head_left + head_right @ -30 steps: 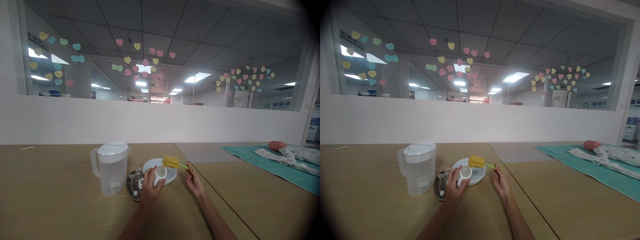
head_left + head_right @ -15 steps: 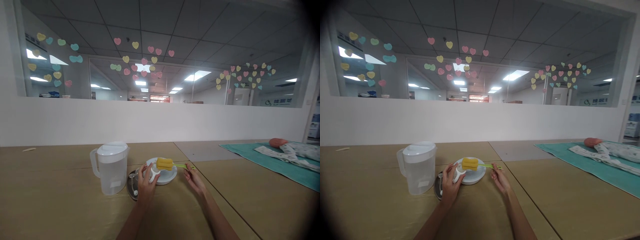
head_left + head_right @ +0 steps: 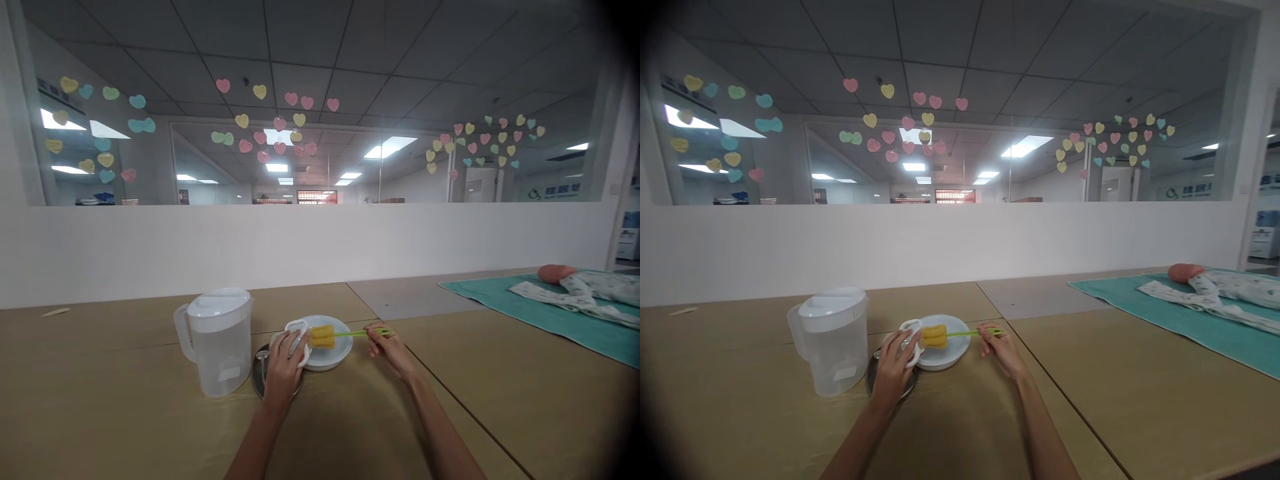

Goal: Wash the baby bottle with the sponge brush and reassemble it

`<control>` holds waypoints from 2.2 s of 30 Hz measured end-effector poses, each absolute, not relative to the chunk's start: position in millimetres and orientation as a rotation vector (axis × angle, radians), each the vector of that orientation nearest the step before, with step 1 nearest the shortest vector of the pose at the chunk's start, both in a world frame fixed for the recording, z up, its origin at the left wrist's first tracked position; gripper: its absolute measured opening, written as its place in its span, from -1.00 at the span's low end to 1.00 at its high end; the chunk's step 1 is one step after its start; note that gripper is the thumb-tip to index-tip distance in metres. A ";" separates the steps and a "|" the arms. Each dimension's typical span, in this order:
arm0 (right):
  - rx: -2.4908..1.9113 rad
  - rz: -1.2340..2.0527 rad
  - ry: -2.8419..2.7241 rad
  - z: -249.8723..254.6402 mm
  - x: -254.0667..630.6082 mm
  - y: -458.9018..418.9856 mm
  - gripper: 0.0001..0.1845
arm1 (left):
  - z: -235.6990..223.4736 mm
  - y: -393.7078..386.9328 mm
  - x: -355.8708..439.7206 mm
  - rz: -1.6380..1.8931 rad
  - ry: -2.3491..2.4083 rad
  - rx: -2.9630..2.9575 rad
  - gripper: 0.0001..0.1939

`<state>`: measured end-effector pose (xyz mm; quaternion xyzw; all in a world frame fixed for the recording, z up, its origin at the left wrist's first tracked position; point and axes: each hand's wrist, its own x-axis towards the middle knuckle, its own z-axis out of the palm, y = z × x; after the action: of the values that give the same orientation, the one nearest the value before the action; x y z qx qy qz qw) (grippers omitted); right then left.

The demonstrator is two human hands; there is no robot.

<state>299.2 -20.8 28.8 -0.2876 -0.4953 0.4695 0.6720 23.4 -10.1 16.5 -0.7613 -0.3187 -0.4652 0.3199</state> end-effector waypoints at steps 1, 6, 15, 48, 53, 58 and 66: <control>-0.644 1.063 -1.120 28.1 296.6 -20.4 -0.64 | 16.8 -10.6 23.9 -1.217 -0.833 -1.995 -0.49; -0.646 1.118 -1.128 23.5 282.7 -17.4 -0.65 | 16.9 -13.8 30.6 -1.175 -0.780 -2.035 -0.50; -0.702 1.131 -1.163 21.7 266.7 -20.0 -0.62 | 24.1 -19.2 35.0 -1.128 -0.700 -2.036 -0.58; -1.296 0.437 -1.195 -25.3 294.4 12.3 -0.84 | -8.2 -49.7 78.3 -1.518 -0.783 -2.624 -0.51; -1.569 0.253 -1.441 -26.1 287.9 8.2 -0.89 | -3.3 -54.3 78.4 -1.479 -0.929 -2.739 -0.55; -1.580 0.267 -1.704 -21.5 279.6 -0.9 -0.94 | -0.7 -52.5 74.3 -1.458 -0.999 -2.681 -0.41; -1.630 0.153 -1.655 -15.0 281.6 -3.3 -0.73 | 10.5 -23.9 35.6 -1.543 -1.206 -2.158 -0.68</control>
<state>281.6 -3.3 -15.0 -0.6431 -0.6529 0.0605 0.3956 35.6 -23.9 10.5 -0.7358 -0.4112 -0.5261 0.1131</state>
